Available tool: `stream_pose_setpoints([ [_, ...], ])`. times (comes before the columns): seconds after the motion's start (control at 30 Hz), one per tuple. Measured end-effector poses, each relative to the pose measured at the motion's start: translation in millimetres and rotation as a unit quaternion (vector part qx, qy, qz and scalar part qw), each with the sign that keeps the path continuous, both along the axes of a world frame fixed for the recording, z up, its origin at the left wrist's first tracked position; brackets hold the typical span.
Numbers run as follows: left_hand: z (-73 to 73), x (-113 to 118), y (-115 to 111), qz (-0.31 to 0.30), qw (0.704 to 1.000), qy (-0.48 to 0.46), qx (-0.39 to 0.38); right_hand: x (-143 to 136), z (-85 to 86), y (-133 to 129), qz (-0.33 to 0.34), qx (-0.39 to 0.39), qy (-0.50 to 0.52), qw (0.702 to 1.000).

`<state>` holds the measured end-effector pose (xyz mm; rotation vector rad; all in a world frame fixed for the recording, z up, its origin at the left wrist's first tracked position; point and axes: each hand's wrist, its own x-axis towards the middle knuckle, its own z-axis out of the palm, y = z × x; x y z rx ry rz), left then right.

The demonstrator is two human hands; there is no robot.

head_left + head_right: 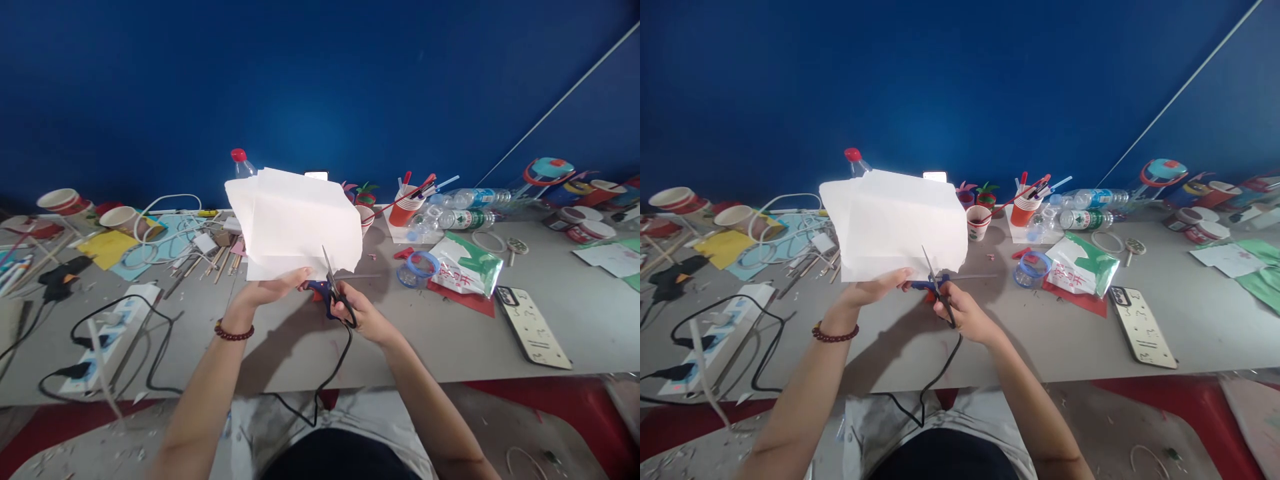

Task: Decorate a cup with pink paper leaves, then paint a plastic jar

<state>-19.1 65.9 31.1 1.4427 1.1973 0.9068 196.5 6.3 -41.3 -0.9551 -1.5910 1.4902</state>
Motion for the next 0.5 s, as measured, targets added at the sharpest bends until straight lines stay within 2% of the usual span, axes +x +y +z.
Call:
stream_pose_setpoints([
  [0.07, 1.9, -2, 3, -0.066, 0.997, 0.027, -0.016, 0, 1.1, 0, 0.0, -0.002, 0.001, 1.0],
  [0.2, 7.1, -6, 9, -0.124, 0.99, 0.056, -0.035, 2, 4.5, 1, 0.001, 0.0, -0.009, 1.0],
  [0.3, 18.0, -8, 14, -0.195, 0.975, 0.105, -0.035, 3, 6.2, 1, 0.015, 0.02, -0.029, 0.999],
  [0.43, 36.0, -8, 16, -0.223, 0.961, 0.162, 0.005, 4, 6.6, 2, 0.042, 0.028, -0.03, 0.998],
  [0.5, 38.0, -3, 13, -0.206, 0.965, 0.162, 0.022, 4, 5.7, 2, 0.034, 0.019, -0.019, 0.999],
])
